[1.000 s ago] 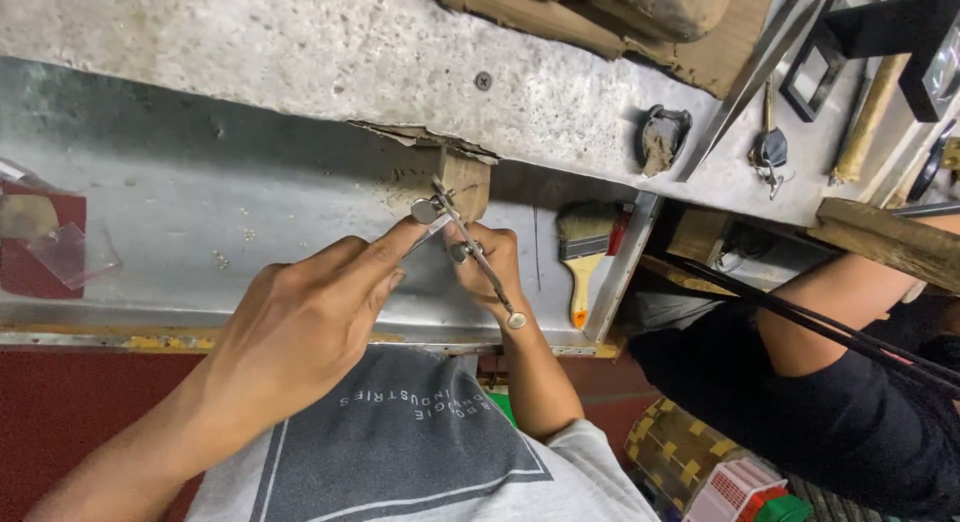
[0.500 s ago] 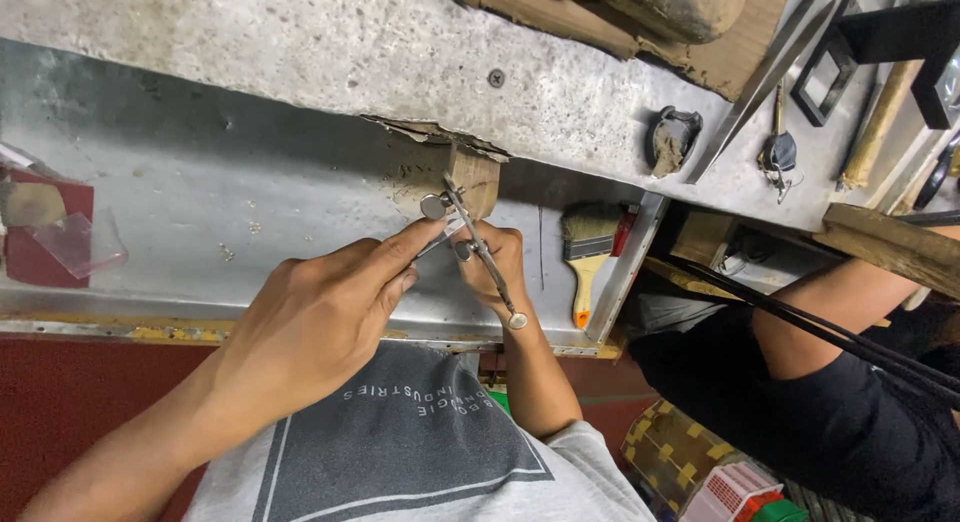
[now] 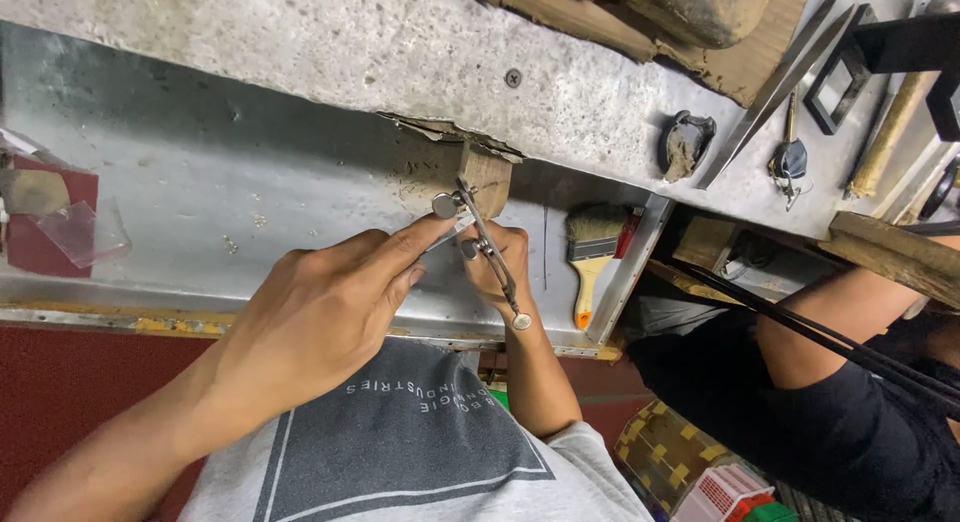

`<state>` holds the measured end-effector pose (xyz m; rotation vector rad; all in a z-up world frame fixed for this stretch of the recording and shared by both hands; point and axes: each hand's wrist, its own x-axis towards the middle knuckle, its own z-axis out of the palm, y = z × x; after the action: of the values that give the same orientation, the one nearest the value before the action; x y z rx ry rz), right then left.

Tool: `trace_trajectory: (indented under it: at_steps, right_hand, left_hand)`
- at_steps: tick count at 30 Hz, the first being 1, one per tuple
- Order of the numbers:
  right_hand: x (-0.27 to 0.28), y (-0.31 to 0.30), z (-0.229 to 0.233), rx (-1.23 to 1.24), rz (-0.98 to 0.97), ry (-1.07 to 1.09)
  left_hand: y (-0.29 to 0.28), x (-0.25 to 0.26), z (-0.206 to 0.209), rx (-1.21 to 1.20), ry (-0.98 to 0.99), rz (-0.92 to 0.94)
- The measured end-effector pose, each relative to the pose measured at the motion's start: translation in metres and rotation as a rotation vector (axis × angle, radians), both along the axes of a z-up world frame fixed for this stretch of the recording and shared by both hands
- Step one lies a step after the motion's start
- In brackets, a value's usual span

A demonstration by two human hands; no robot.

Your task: Cutting a small metal piece using a jeweler's saw on a workbench

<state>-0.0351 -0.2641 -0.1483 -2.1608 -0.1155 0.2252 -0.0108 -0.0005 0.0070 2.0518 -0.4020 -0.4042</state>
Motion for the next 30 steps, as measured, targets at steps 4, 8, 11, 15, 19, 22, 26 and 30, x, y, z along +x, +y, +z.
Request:
trace_trajectory:
  at_steps: [4, 8, 11, 15, 19, 22, 26, 30]
  right_hand:
    - [-0.001, -0.001, -0.002, 0.007, 0.01, 0.022]
    - [-0.008, -0.004, -0.015, -0.041, 0.025, -0.052]
    - [-0.01, -0.011, -0.038, -0.157, 0.018, -0.127]
    - [0.021, 0.011, -0.022, -0.182, -0.024, 0.045]
    - [-0.013, -0.024, -0.109, -0.281, -0.186, 0.102]
    - [-0.021, -0.008, -0.059, -0.238, -0.186, 0.006]
    - [-0.019, -0.005, -0.037, 0.013, -0.042, -0.145]
    - [-0.008, -0.015, -0.068, -0.391, 0.102, -0.161]
  left_hand:
    - [-0.001, 0.001, -0.001, 0.081, 0.004, -0.034]
    - [0.0, 0.006, 0.0, 0.062, 0.047, -0.061]
    - [0.001, 0.008, -0.005, 0.128, 0.094, -0.098]
    - [-0.001, 0.003, -0.011, 0.149, 0.007, -0.091]
    - [-0.002, 0.001, -0.018, 0.126, -0.031, -0.061]
    - [-0.001, 0.004, -0.017, 0.135, -0.018, -0.077]
    - [0.001, 0.003, -0.018, 0.14, -0.004, -0.108]
    - [0.002, 0.005, -0.015, 0.165, 0.035, -0.099]
